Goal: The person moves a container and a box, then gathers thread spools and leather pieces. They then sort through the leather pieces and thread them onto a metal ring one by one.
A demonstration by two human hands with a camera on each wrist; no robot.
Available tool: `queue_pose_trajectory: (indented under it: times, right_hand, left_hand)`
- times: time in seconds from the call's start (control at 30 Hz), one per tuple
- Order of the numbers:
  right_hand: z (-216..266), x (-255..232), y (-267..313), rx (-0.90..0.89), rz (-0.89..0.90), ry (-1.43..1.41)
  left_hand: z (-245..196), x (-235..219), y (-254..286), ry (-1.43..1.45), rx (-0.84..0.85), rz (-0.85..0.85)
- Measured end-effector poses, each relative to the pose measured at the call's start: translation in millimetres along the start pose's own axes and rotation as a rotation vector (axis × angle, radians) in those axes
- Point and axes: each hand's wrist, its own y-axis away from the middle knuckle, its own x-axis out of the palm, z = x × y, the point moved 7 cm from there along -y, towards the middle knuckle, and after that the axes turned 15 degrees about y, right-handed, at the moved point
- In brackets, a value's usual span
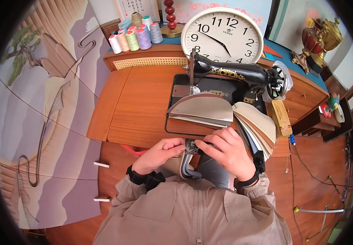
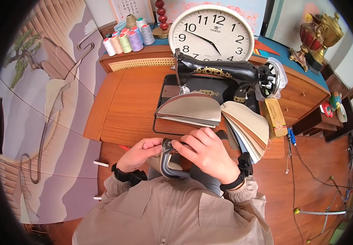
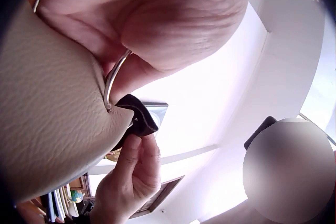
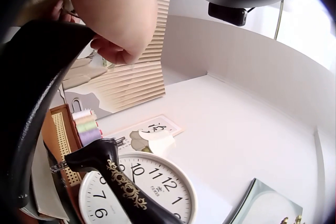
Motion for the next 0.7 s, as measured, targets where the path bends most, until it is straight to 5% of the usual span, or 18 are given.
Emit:
queue_pose_trajectory:
  times: [0.27, 0.7]
  right_hand:
    - [0, -4, 5, -0.025, 0.108, 0.032]
    - [-5, -2, 6, 0.059, 0.205, -0.1]
  left_hand:
    - [16, -7, -11, -0.232, -0.09, 0.044]
    - [0, 1, -6, -0.153, -0.068, 0.057]
